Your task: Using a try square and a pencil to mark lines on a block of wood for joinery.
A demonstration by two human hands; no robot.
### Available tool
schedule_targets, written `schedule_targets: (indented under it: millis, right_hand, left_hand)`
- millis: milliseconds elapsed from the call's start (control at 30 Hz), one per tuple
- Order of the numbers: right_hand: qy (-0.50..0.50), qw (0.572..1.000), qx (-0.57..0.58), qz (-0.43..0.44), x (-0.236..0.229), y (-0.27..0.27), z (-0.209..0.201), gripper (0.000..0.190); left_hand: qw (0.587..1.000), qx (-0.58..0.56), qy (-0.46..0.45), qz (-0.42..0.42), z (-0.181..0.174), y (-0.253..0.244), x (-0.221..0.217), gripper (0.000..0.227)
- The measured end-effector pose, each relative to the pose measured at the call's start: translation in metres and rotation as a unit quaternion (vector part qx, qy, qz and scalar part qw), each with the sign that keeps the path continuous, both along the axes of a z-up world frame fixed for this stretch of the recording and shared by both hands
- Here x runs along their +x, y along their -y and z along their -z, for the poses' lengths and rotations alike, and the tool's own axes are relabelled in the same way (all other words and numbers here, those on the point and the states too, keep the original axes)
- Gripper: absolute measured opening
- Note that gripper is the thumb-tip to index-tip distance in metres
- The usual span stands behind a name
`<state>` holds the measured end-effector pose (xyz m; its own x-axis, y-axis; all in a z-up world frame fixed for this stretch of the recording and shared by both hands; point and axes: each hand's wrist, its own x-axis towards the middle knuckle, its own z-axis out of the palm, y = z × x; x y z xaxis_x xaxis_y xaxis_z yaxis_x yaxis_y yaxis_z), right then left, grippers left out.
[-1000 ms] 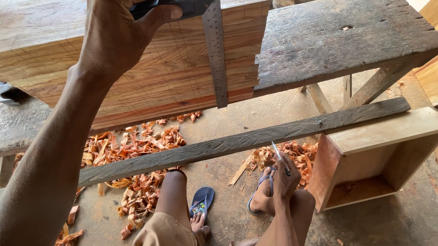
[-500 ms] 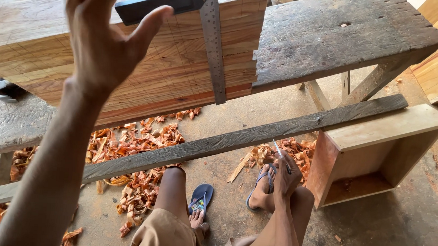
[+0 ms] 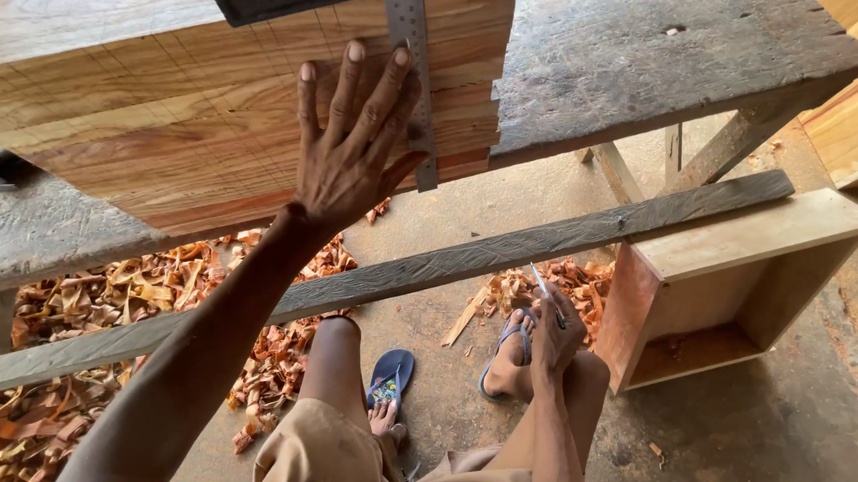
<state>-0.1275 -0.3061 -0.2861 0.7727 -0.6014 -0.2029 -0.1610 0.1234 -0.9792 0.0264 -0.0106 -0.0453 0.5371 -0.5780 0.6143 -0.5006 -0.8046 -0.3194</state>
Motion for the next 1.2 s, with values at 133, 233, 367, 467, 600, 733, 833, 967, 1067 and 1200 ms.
schedule_targets:
  millis: [133,233,367,467,600,733,833,967,1067,1200]
  right_hand:
    - [0.032,0.999,0.008,-0.005,0.0,0.0,0.004,0.026]
    - [0.065,0.998,0.017,-0.003,0.0,-0.007,-0.015,0.027]
    - [0.166,0.985,-0.037,-0.021,0.007,-0.018,-0.067,0.029]
    - [0.269,0.958,-0.097,-0.037,0.015,-0.031,-0.119,0.028]
    - [0.393,0.91,-0.096,-0.087,0.03,-0.052,-0.213,0.029]
    - [0.439,0.869,-0.199,-0.114,0.05,-0.066,-0.259,0.026]
    - [0.465,0.848,-0.215,-0.133,0.068,-0.074,-0.276,0.026]
    - [0.523,0.813,-0.193,-0.17,0.093,-0.079,-0.28,0.024]
    - [0.538,0.802,-0.199,-0.167,0.096,-0.082,-0.285,0.023]
    - [0.542,0.813,-0.162,-0.14,0.075,-0.08,-0.282,0.027]
  left_hand:
    - [1.0,0.004,0.026,-0.001,0.004,0.0,0.004,0.088]
    - [0.999,0.013,0.03,-0.011,0.007,-0.001,0.004,0.088]
    - [0.999,0.011,0.038,-0.005,0.008,-0.001,0.009,0.089]
    - [0.999,0.014,0.033,-0.01,0.011,-0.002,0.009,0.087]
    - [0.999,0.02,0.044,-0.017,0.01,0.0,0.007,0.083]
    - [0.999,0.014,0.035,-0.012,0.009,0.0,0.006,0.08]
    - [0.999,0.014,0.037,-0.009,0.009,0.001,0.006,0.079]
    - [0.999,0.014,0.04,-0.007,0.011,-0.001,0.008,0.08]
    - [0.999,0.003,0.052,0.001,0.008,0.001,0.007,0.081]
    - [0.999,-0.009,0.039,0.012,0.0,0.001,0.0,0.083]
